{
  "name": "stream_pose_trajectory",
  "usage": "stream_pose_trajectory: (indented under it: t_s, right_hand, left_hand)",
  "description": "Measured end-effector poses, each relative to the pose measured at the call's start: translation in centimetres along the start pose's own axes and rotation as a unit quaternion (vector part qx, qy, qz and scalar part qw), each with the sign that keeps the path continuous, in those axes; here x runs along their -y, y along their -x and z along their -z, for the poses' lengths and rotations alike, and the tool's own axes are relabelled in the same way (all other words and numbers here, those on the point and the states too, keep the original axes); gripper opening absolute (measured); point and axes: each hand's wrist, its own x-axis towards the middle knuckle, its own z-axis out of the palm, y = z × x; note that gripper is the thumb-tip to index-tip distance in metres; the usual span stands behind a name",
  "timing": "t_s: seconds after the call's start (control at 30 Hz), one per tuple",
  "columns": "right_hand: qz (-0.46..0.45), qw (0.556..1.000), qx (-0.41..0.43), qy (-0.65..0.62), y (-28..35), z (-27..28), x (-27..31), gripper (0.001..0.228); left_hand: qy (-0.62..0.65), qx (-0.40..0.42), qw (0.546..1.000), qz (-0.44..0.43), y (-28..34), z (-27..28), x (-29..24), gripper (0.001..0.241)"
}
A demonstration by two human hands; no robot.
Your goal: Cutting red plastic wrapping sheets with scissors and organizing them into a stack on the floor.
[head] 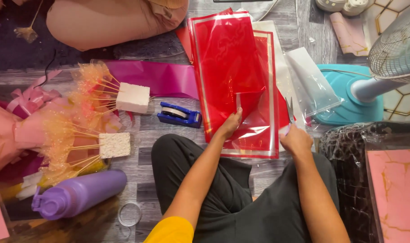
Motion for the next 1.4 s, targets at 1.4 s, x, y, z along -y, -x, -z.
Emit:
stream_pose_trajectory:
  t_s: [1.4]
  right_hand:
    - [0.097,0.802,0.045,-0.588,4.5,-0.6,5.9,0.036]
  left_hand:
    - [-0.168,-0.003,0.986,-0.012,-3.0,-9.6,-2.4,0.129]
